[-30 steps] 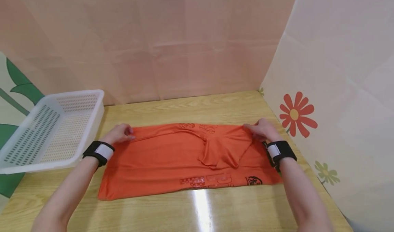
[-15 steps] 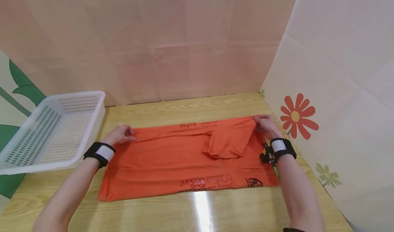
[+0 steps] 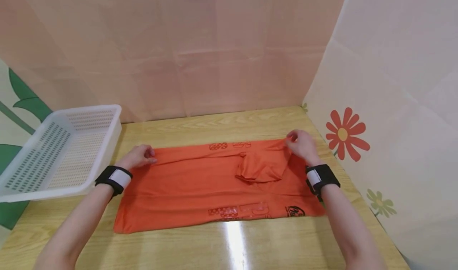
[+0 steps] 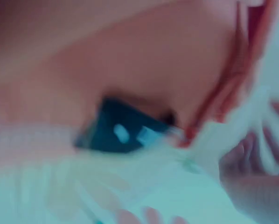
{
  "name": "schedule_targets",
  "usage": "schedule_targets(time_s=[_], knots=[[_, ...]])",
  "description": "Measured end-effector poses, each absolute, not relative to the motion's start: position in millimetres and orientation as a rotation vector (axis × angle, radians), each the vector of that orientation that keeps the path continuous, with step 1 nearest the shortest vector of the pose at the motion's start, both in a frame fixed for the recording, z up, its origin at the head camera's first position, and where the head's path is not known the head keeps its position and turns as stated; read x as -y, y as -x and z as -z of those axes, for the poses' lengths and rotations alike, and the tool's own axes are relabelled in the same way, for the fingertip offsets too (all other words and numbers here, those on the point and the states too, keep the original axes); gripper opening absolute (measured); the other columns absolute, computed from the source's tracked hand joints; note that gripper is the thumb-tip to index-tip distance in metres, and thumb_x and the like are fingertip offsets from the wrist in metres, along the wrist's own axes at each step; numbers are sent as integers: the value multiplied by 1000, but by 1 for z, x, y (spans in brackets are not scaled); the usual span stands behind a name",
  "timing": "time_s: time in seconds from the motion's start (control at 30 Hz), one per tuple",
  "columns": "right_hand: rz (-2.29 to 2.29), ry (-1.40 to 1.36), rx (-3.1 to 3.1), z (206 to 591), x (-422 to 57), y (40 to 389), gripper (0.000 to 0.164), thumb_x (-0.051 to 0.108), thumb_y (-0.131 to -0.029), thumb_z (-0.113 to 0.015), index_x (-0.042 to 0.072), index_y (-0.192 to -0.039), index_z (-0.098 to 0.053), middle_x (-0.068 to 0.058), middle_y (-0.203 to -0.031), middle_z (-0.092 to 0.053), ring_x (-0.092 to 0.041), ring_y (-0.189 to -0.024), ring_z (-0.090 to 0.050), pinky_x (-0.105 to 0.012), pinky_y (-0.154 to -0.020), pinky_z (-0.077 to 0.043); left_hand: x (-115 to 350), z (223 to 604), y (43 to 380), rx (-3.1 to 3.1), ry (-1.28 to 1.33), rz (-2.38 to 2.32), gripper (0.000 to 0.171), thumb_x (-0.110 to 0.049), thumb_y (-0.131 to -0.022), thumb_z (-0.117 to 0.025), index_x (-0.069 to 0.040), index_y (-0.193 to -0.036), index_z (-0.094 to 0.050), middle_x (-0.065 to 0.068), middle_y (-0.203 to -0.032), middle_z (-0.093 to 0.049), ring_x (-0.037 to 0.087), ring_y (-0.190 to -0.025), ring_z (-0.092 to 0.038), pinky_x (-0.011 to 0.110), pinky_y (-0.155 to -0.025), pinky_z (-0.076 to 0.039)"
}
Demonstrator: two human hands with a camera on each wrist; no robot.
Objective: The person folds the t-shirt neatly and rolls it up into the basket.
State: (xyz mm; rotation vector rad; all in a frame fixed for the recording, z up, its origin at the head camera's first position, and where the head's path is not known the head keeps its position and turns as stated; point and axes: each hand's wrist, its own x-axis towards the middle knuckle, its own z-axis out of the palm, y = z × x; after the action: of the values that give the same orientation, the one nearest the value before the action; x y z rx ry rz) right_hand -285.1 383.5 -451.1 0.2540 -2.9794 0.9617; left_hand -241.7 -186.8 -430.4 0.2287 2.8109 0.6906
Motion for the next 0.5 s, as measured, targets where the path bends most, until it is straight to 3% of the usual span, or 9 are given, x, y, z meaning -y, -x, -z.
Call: schedule_targets(time_s=[0.17,0.27,0.4,0.5], knots=[[-1001,-883,3234,441,-361,274,20,29,-93,-73,10,-97,-75,-4,-83,-72,-13,-69,-60,-26,-63,-49,186,428,242,-2801,-198,-675,25,-13,-91,-72,7,-101,-60,19,-91,-61,30,-84,-56,39,-80,-47],[-1017,-1027,3276,441,-351,271,18,32,-90,-76,14,-91,-74,3,-76,-68,-9,-65,-56,-23,-61,-47,186,428,242,-2804,-179,-670,25,-12,-91,-72,7,-102,-60,19,-92,-62,30,-85,-56,40,-81,-48],[-1008,-1129,3263,441,-348,270,11,25,-90,-76,15,-86,-74,6,-75,-66,-4,-63,-53,-21,-61,-46,186,429,241,-2816,-202,-659,25,-11,-91,-72,8,-101,-60,19,-90,-62,30,-84,-57,41,-81,-48],[-1163,-1263,3241,438,-352,267,6,15,-90,-75,9,-87,-75,-1,-78,-71,-5,-66,-58,-24,-63,-52,186,430,240,-2818,-218,-660,25,-12,-91,-72,8,-101,-61,19,-90,-62,30,-84,-57,40,-81,-48]])
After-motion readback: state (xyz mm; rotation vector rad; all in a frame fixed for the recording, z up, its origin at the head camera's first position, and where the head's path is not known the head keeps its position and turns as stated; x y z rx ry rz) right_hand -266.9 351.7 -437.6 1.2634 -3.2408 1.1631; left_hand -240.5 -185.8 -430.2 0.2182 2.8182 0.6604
